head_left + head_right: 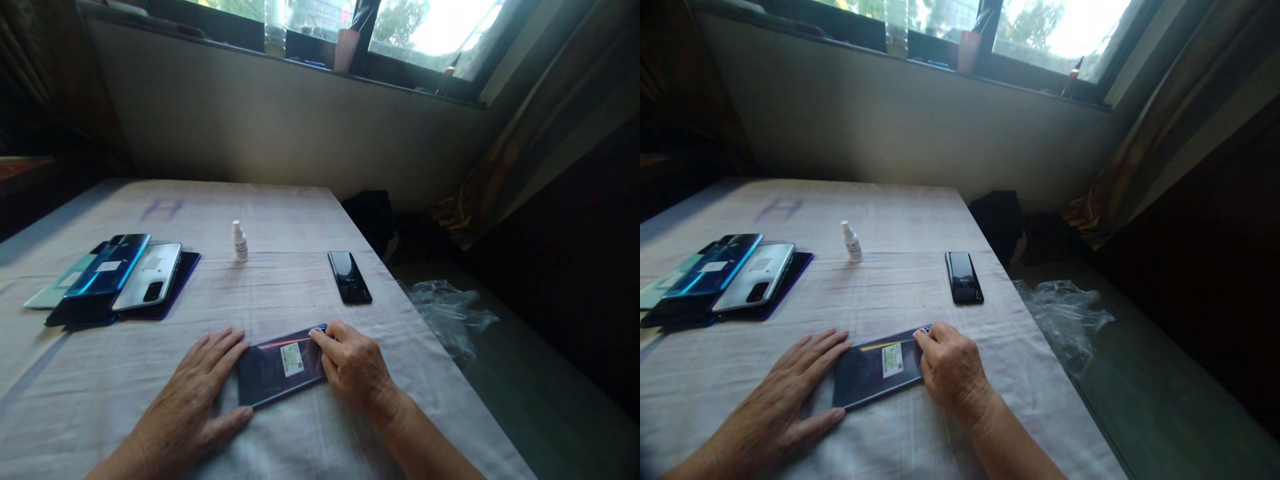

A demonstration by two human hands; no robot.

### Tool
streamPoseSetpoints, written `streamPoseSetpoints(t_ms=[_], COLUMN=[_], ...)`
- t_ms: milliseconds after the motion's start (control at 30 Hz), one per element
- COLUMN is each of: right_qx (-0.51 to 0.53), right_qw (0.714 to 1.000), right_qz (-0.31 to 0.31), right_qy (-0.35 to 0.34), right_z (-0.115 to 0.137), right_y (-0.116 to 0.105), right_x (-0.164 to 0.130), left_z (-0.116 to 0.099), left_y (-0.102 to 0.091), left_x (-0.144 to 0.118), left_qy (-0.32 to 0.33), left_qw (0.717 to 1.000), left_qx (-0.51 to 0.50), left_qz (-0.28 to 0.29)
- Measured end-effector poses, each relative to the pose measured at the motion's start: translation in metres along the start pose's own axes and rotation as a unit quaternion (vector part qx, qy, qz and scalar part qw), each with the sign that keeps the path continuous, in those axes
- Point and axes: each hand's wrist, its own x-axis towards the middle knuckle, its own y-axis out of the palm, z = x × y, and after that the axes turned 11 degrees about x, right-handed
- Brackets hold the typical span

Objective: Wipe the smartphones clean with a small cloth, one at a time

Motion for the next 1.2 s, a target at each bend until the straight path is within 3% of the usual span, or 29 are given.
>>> streamPoseSetpoints(t_ms=[433,900,1200], right_qx=[-0.039,-0.070,-0.038], right_qw=[0.998,0.995,0.997], right_qz=[0.050,0.025,0.012], right_qy=[0.022,0.064,0.072], right_z=[0.005,-0.006,-0.011], right_y=[0.004,0.000,-0.003], right_x=[0.009,0.006,-0.005], left_z=[-0.001,-0.001,-0.001], left_y=[0.002,-0.004,-0.003], left_x=[-0.002,0.001,0.000], left_qy=[-0.016,-0.010,-0.016], left_qw=[0.999,1.000,1.000], left_qx=[-0.021,-0.015,-0.022], left_qz=[0.021,0.017,0.015])
